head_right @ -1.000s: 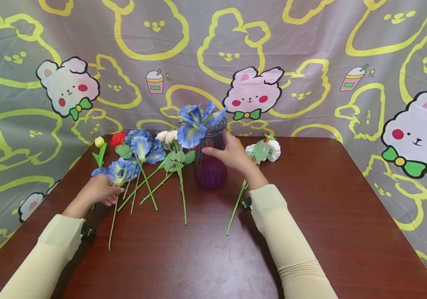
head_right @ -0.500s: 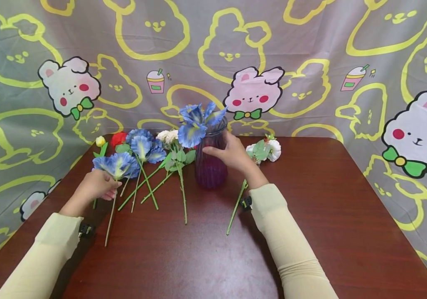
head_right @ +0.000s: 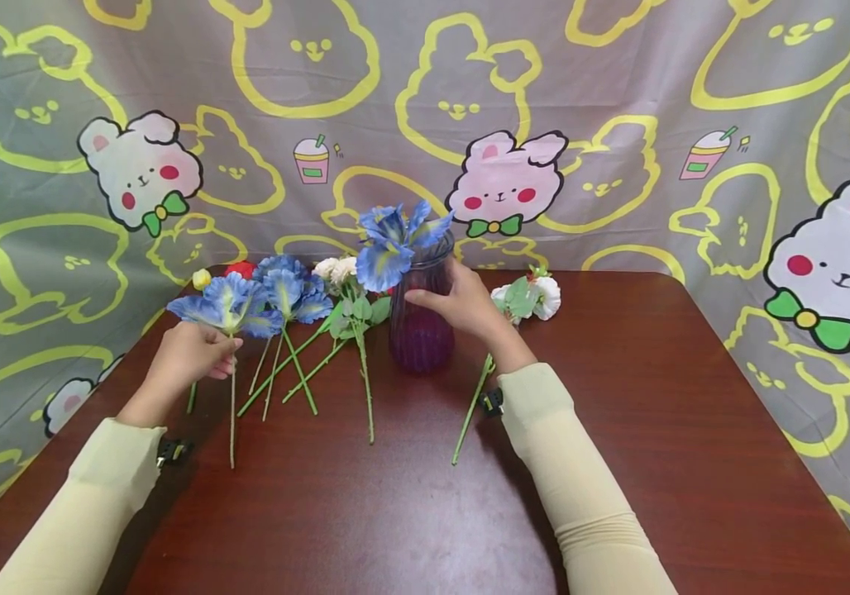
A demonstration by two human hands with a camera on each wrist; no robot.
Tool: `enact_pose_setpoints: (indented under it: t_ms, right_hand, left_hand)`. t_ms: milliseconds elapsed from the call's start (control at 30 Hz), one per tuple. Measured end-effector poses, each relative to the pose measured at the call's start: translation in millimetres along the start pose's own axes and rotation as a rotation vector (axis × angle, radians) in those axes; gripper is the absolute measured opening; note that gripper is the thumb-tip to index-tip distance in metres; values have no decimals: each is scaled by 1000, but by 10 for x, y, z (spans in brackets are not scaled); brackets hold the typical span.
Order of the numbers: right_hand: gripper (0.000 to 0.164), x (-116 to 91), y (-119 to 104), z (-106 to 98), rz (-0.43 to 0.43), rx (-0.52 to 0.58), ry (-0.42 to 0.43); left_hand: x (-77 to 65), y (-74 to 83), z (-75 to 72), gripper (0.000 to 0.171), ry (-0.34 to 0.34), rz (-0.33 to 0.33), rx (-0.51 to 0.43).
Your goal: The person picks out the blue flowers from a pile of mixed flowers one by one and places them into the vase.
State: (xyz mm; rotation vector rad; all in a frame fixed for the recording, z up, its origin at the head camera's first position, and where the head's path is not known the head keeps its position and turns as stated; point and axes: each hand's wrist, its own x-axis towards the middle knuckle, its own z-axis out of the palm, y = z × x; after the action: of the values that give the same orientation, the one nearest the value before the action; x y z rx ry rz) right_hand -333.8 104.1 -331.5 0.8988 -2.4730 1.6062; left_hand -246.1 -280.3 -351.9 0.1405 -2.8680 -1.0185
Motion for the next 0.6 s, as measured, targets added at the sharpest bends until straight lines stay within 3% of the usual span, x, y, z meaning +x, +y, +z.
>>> enact_pose_setpoints:
  t_ms: [100, 367, 600]
  right_hand:
    - [59, 10, 7, 0, -1, 8, 3]
    - [52, -59, -258, -15, -15, 35, -8]
    - [50, -75, -287, -8, -5, 41, 8]
  left_hand:
    - [-4, 37, 3, 30, 30, 21, 0]
    - [14, 164, 64, 29, 91, 67, -25]
    - [34, 354, 149, 26, 182, 211, -82]
